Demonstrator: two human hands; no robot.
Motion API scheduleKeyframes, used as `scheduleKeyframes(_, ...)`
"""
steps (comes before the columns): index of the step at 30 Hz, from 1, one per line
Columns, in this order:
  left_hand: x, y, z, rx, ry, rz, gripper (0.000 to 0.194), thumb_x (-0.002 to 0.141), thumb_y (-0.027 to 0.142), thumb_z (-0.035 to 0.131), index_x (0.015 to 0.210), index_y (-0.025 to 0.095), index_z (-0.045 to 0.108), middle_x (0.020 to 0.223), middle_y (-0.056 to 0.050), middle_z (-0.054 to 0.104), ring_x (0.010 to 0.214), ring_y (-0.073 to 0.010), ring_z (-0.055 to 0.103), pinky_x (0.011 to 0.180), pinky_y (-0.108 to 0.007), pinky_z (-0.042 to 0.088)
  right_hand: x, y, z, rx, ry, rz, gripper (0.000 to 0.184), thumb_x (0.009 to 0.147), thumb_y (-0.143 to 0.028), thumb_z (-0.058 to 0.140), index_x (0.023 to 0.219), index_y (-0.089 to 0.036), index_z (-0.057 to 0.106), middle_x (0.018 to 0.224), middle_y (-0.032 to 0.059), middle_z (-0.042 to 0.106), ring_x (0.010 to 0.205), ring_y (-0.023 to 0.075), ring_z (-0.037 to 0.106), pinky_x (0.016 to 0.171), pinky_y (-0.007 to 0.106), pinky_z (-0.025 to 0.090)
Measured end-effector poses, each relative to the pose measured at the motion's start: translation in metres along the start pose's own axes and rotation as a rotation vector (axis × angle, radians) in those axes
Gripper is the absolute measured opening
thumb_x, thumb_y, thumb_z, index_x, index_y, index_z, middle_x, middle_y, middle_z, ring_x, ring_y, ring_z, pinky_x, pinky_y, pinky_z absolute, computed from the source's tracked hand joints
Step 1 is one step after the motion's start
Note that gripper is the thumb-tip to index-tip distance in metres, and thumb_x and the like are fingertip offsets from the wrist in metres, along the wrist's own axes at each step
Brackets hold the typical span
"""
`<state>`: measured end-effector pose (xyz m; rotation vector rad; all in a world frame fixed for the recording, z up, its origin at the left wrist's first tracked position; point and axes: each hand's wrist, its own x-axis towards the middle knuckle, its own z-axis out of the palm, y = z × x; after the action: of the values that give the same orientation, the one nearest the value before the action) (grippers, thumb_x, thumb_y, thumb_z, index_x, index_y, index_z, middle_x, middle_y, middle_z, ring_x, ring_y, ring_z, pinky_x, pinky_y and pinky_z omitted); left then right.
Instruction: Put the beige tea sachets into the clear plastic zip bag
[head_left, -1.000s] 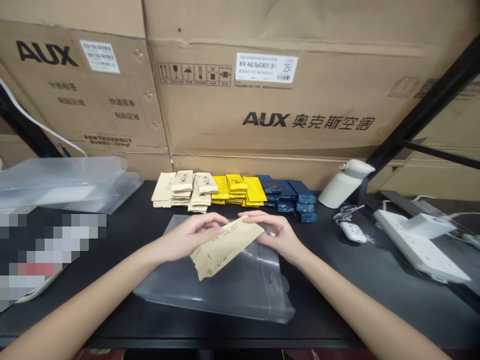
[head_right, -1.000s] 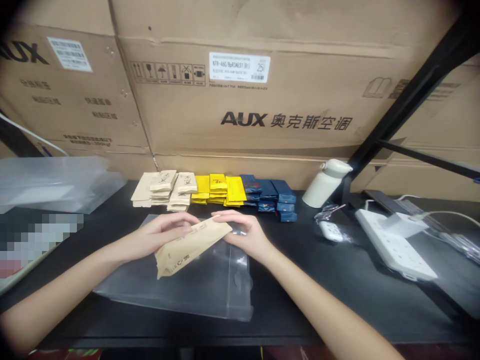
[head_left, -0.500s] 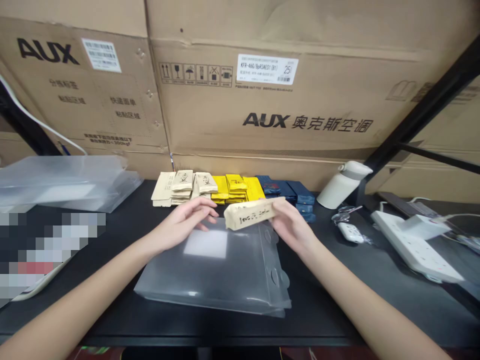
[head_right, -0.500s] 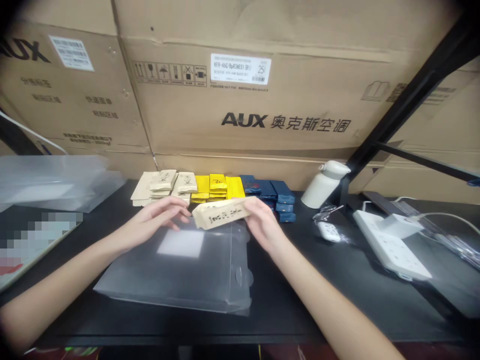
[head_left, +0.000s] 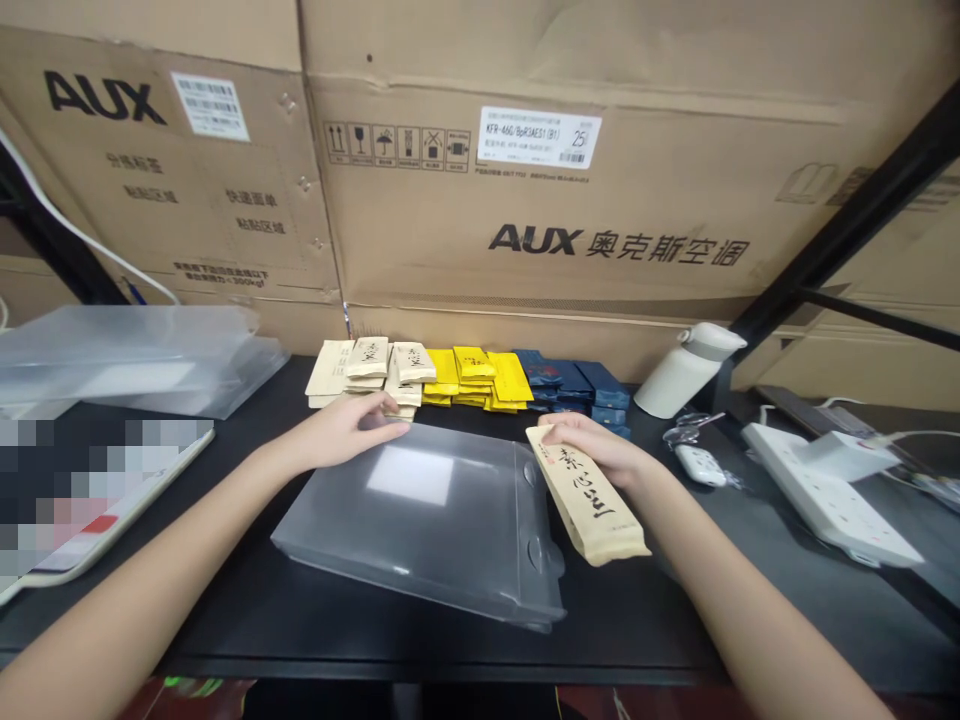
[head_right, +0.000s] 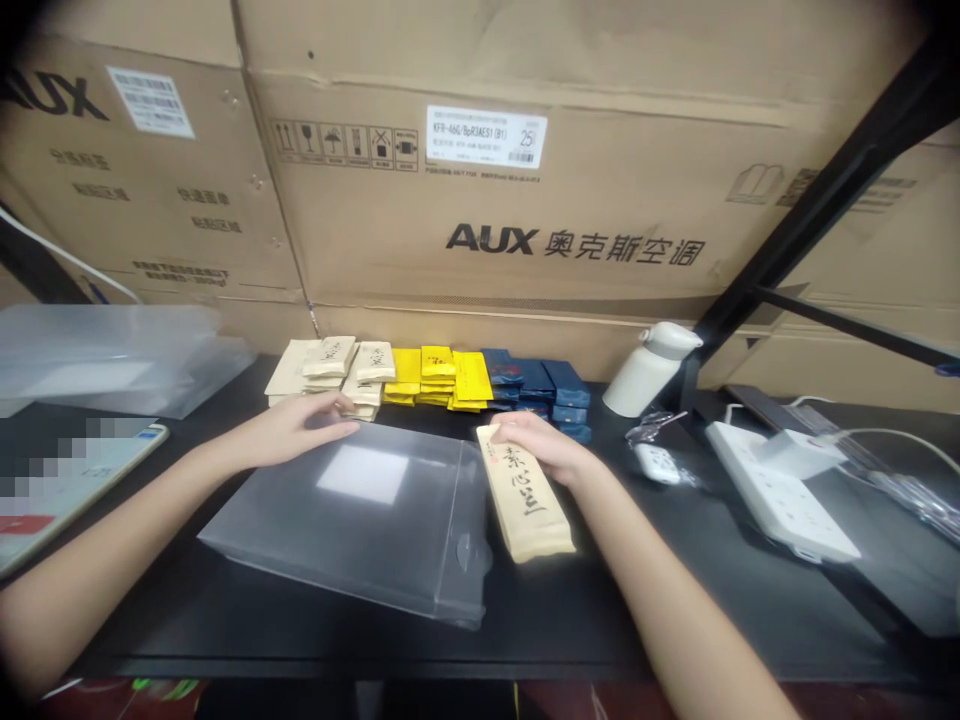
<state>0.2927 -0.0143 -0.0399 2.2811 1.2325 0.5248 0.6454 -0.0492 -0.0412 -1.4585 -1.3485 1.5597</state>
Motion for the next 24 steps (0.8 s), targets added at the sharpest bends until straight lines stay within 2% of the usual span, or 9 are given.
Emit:
scheduleKeyframes(3, -0.001, 0.002, -0.002, 0.058, 0.018, -0.019, 0.047, 0.089, 0.062, 0.05, 0.1, 0.018, 0.064, 0.083, -0.006, 0.071, 0.073, -0.0227, 0.064, 0.068, -0.033, 0.048, 0.003, 0.002, -0.01, -0.008, 0.021, -0.005, 0.013, 0.062, -0.023, 0.062, 0.066, -0.019, 0.051, 0.055, -0.0055, 0.056, 0.048, 0.0088, 0.054, 0.046, 0.019, 0.039)
scheduleKeyframes(5, -0.002, 0.003, -0.002, 0.077, 0.031, -0.015, 0.047, 0.089, 0.063, 0.049, 0.098, 0.018, 0.063, 0.084, -0.006, 0.071, 0.072, -0.0225, 0.064, 0.067, -0.033, 0.047, 0.007, 0.004, -0.017, -0.096, 0.016, -0.002, 0.015, 0.063, -0.022, 0.063, 0.062, -0.018, 0.049, 0.054, -0.0049, 0.056, 0.047, 0.0078, 0.054, 0.043, 0.017, 0.038)
scheduleKeyframes(7, -0.002, 0.003, -0.002, 0.081, 0.038, -0.002, 0.047, 0.09, 0.062, 0.048, 0.098, 0.018, 0.063, 0.083, -0.006, 0.071, 0.071, -0.0224, 0.064, 0.067, -0.033, 0.046, 0.01, 0.008, -0.021, -0.186, -0.034, 0.029, 0.017, 0.067, -0.023, 0.066, 0.063, -0.018, 0.051, 0.052, -0.0058, 0.054, 0.041, 0.0049, 0.047, 0.036, 0.015, 0.031)
scheduleKeyframes(10, -0.002, 0.003, -0.001, 0.079, 0.038, 0.003, 0.047, 0.09, 0.062, 0.047, 0.099, 0.019, 0.063, 0.083, -0.006, 0.071, 0.072, -0.0226, 0.064, 0.067, -0.032, 0.046, 0.012, 0.013, -0.026, -0.203, -0.179, 0.084, 0.02, 0.076, -0.034, 0.071, 0.077, -0.016, 0.06, 0.048, -0.0076, 0.053, 0.031, 0.002, 0.038, 0.028, 0.013, 0.025)
scheduleKeyframes(13, -0.002, 0.004, -0.003, 0.11, 0.032, -0.022, 0.046, 0.091, 0.062, 0.046, 0.096, 0.019, 0.062, 0.075, -0.004, 0.068, 0.067, -0.022, 0.062, 0.063, -0.031, 0.043, 0.009, 0.013, -0.035, -0.191, -0.316, 0.084, 0.033, 0.08, -0.043, 0.072, 0.092, -0.013, 0.063, 0.055, -0.0018, 0.065, 0.034, 0.0053, 0.054, 0.03, 0.012, 0.039)
scheduleKeyframes(16, -0.002, 0.003, -0.006, 0.165, 0.05, -0.046, 0.045, 0.091, 0.061, 0.045, 0.092, 0.02, 0.061, 0.064, -0.001, 0.062, 0.06, -0.0209, 0.058, 0.058, -0.029, 0.038, 0.006, 0.012, -0.047, -0.149, -0.389, 0.055, 0.038, 0.077, -0.038, 0.077, 0.1, -0.012, 0.063, 0.071, 0.0049, 0.074, 0.048, 0.0105, 0.068, 0.037, 0.012, 0.05)
scheduleKeyframes(20, -0.002, 0.001, -0.006, 0.193, 0.07, -0.042, 0.042, 0.092, 0.058, 0.044, 0.087, 0.02, 0.059, 0.063, -0.001, 0.06, 0.06, -0.0206, 0.057, 0.058, -0.029, 0.037, 0.007, 0.014, -0.053, -0.077, -0.484, 0.029, 0.039, 0.075, -0.028, 0.08, 0.105, -0.01, 0.062, 0.086, 0.0094, 0.077, 0.066, 0.0172, 0.076, 0.048, 0.015, 0.059)
scheduleKeyframes(24, -0.002, 0.0, -0.005, 0.205, 0.082, -0.032, 0.041, 0.092, 0.057, 0.042, 0.081, 0.021, 0.057, 0.068, -0.003, 0.062, 0.064, -0.0212, 0.059, 0.061, -0.03, 0.039, 0.012, 0.017, -0.045, 0.013, -0.49, 0.049, 0.037, 0.075, -0.027, 0.081, 0.103, -0.009, 0.064, 0.091, 0.0119, 0.077, 0.076, 0.0208, 0.077, 0.056, 0.019, 0.063)
